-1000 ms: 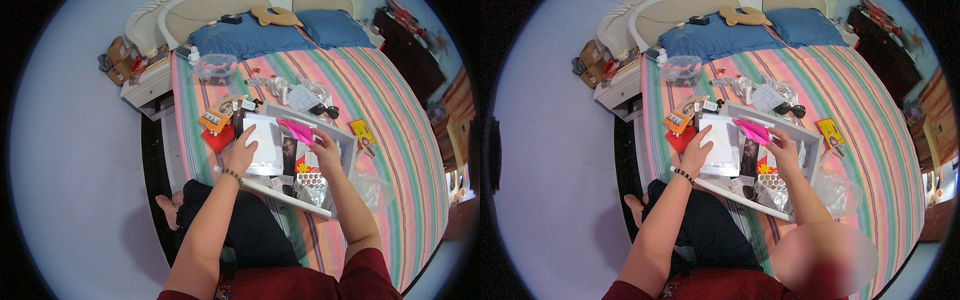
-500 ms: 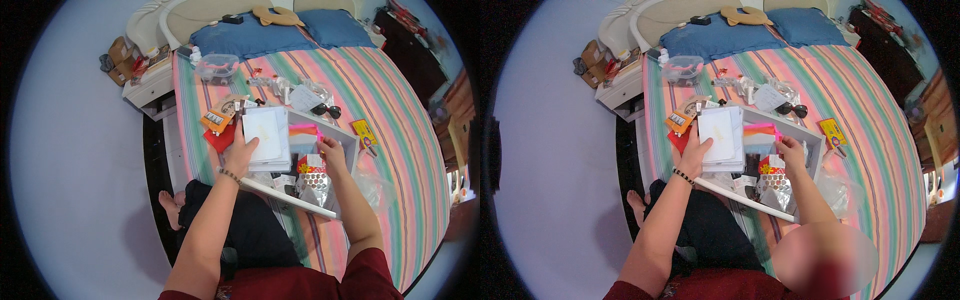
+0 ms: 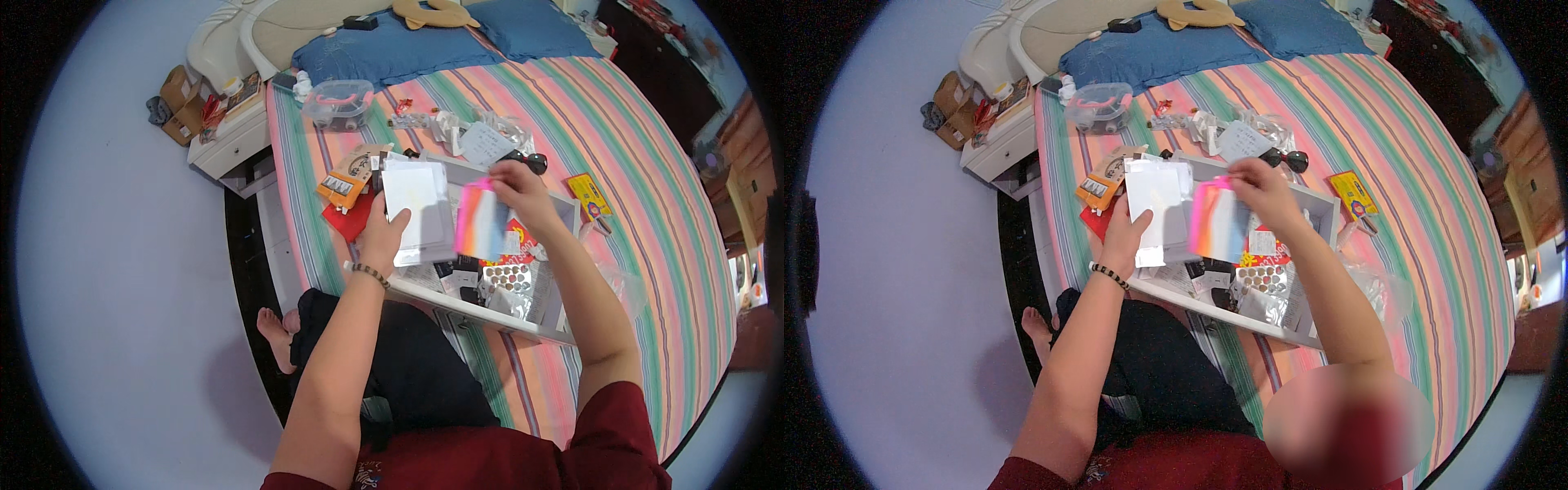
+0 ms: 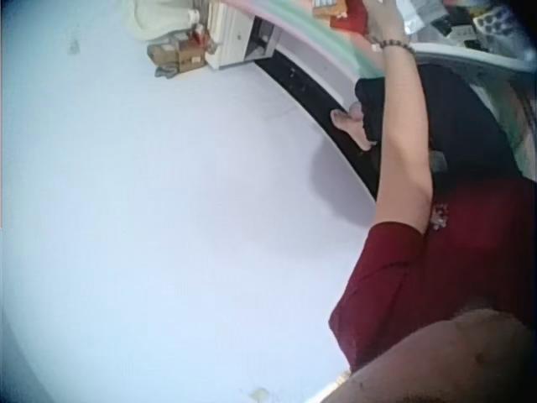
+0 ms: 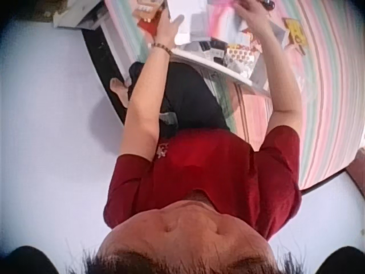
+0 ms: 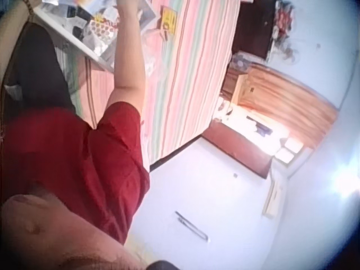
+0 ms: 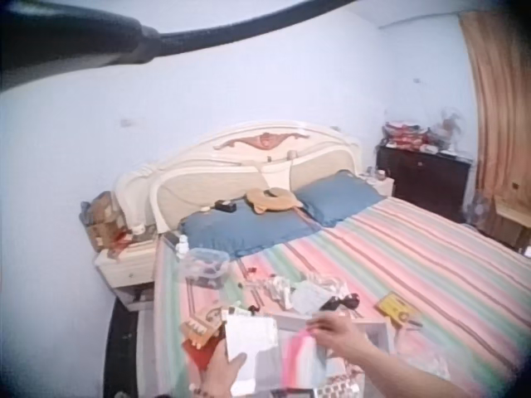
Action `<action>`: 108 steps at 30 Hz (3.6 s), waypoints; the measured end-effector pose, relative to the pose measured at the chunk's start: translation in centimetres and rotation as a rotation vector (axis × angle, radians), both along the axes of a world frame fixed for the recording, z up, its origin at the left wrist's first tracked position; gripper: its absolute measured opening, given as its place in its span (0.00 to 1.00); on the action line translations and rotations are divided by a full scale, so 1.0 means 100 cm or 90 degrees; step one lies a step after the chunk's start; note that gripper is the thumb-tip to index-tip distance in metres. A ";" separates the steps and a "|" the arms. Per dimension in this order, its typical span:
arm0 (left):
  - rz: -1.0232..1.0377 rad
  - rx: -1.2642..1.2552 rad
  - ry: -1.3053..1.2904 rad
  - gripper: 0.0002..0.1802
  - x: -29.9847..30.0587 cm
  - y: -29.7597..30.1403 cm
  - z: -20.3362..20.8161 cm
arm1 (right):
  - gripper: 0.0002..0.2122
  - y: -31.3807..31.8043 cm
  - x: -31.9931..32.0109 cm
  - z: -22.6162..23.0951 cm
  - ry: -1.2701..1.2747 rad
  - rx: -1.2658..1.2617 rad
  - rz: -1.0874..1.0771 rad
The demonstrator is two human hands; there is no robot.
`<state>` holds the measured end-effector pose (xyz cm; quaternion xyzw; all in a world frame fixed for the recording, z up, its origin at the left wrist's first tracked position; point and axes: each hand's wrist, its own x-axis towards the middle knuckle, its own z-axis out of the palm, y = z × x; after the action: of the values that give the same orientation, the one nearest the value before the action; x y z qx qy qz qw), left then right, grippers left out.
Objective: The person sits on the floor and sorts through a white drawer filled with miscellaneous items. They pick up various objects including plastic bags, papers, sunglasses, and small boxes, inspecting them briefly before placing them on the bed or back into the drawer. The person also handles a clear plastic container and a newspaper used as a liner.
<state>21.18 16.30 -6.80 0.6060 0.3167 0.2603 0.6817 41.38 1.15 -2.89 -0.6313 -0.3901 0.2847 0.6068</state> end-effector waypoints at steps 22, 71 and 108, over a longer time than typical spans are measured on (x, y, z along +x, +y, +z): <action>0.220 -0.115 -0.215 0.18 -0.006 0.012 0.001 | 0.11 0.001 0.029 -0.046 -0.408 -0.296 -0.209; 0.261 -0.132 -0.205 0.17 -0.004 0.007 0.011 | 0.33 0.000 0.038 -0.113 -0.322 -0.626 -0.051; 0.400 -0.321 -0.333 0.16 -0.021 0.025 -0.012 | 0.15 0.008 0.018 -0.077 0.283 -0.283 -0.095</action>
<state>19.03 18.76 -8.03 0.2113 0.3559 0.5123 0.7525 43.16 1.90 -10.57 -0.6973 -0.1289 0.4489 0.5438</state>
